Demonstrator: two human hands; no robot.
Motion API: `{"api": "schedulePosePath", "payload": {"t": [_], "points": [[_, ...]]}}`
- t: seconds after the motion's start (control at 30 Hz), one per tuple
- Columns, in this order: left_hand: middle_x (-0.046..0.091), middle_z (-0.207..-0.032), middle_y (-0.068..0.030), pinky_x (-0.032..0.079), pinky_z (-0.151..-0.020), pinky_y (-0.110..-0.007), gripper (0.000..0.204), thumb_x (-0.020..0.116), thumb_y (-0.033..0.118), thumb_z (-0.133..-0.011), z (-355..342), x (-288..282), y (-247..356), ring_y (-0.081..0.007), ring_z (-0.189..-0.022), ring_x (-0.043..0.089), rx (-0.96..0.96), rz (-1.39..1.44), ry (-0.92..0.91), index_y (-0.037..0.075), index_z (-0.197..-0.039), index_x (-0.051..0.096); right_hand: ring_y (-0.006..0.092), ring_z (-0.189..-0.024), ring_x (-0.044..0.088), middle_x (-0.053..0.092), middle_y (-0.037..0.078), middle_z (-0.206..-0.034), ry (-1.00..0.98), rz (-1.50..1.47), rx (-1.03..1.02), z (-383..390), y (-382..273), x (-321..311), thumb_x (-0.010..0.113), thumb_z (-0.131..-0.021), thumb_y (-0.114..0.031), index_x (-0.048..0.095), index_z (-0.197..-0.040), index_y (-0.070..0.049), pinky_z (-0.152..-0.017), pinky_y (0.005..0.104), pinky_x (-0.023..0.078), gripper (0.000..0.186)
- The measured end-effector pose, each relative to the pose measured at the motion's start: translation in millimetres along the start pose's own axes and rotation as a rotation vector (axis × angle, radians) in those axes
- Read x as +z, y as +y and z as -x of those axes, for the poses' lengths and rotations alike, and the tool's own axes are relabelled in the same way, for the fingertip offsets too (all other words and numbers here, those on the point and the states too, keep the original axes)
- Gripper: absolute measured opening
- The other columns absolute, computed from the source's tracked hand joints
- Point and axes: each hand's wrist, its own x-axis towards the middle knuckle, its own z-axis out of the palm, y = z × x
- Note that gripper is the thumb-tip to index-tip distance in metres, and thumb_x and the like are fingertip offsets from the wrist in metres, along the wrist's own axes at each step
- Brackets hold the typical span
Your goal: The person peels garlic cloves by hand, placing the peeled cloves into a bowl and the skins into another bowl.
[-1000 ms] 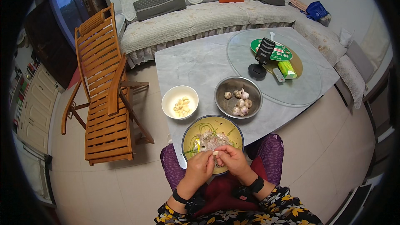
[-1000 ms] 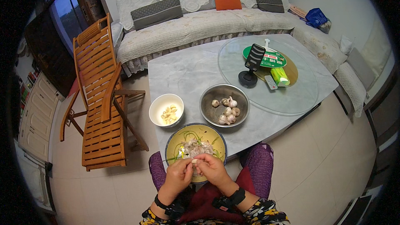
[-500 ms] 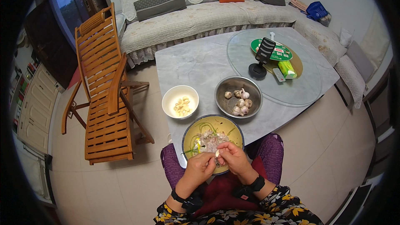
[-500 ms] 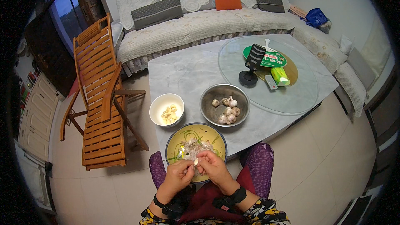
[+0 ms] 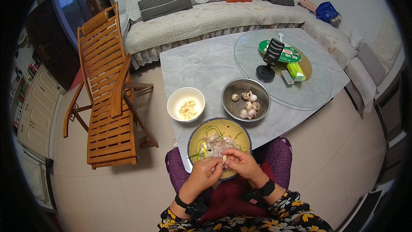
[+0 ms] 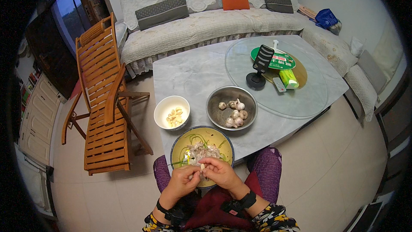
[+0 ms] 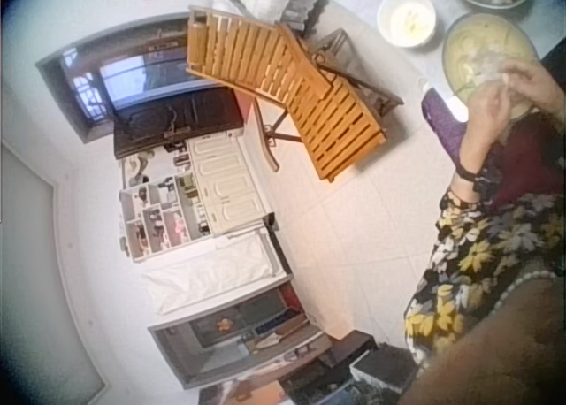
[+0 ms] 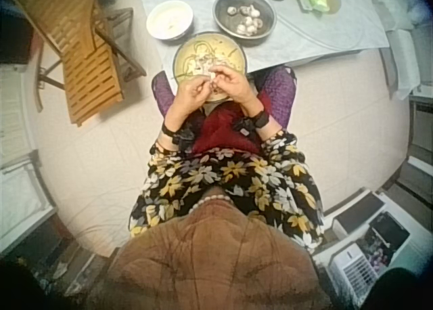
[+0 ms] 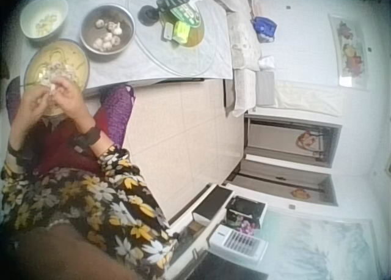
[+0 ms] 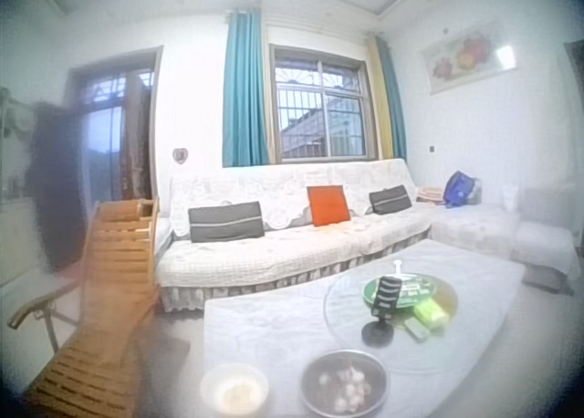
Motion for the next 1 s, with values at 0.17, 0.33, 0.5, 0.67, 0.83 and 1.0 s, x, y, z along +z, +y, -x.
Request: {"api": "schedulePosePath", "payload": {"t": [0.17,0.33,0.5,0.67,0.83,1.0], "points": [[0.059,-0.07,-0.013,0.045,-0.054,-0.027,0.009,0.054,0.004,-0.071,-2,-2,2,-0.0214,-0.06,0.058,-0.027,0.006,-0.022,-0.001,-0.079,0.058,0.001,-0.063,0.044,0.049,-0.004,-0.073,-0.034,0.091,-0.016,0,-1,-2,0.05,-0.081,-0.005,0.048,-0.108,0.001,-0.055,0.0133,0.036,0.028],[0.06,-0.069,-0.0099,0.045,-0.054,-0.026,0.01,0.053,0.004,-0.074,-2,-1,2,-0.0164,-0.059,0.057,-0.01,0.074,0.007,-0.001,-0.081,0.058,0.0023,-0.064,0.045,0.05,-0.002,-0.075,-0.055,0.009,-0.005,0,1,-2,0.049,-0.082,-0.005,0.047,-0.109,0.001,-0.056,0.0142,0.036,0.029],[0.058,-0.065,-0.0047,0.042,-0.052,-0.022,0.01,0.051,0.005,-0.076,-3,-4,4,-0.0077,-0.057,0.051,-0.151,0.248,0.0,-0.001,-0.081,0.058,0.0079,-0.068,0.049,0.053,0.003,-0.078,-0.048,-0.23,0.084,1,8,-6,0.046,-0.083,-0.004,0.048,-0.108,0.002,-0.062,0.0189,0.04,0.027],[0.053,-0.061,-0.0005,0.038,-0.049,-0.02,0.009,0.051,0.005,-0.077,-2,-5,3,-0.0052,-0.054,0.045,-0.181,0.249,0.011,-0.001,-0.08,0.058,0.0095,-0.069,0.05,0.055,0.005,-0.082,-0.014,-0.401,0.143,0,8,-3,0.043,-0.083,-0.004,0.048,-0.107,0.003,-0.062,0.0202,0.041,0.025],[0.052,-0.061,0.0024,0.037,-0.049,-0.019,0.008,0.05,0.005,-0.079,0,-5,-1,-0.004,-0.054,0.044,-0.26,0.328,0.028,-0.001,-0.079,0.056,0.0101,-0.07,0.051,0.055,0.006,-0.083,-0.017,-0.465,0.126,1,9,-3,0.042,-0.084,-0.005,0.049,-0.105,0.003,-0.061,0.0208,0.041,0.024],[0.052,-0.061,0.0021,0.038,-0.05,-0.019,0.009,0.05,0.006,-0.08,1,-3,-5,-0.0036,-0.055,0.045,-0.265,0.337,0.029,-0.001,-0.079,0.056,0.0101,-0.067,0.05,0.055,0.005,-0.082,0.042,-0.399,0.148,0,10,-2,0.043,-0.085,-0.009,0.05,-0.103,0.001,-0.061,0.0214,0.041,0.021]]}}
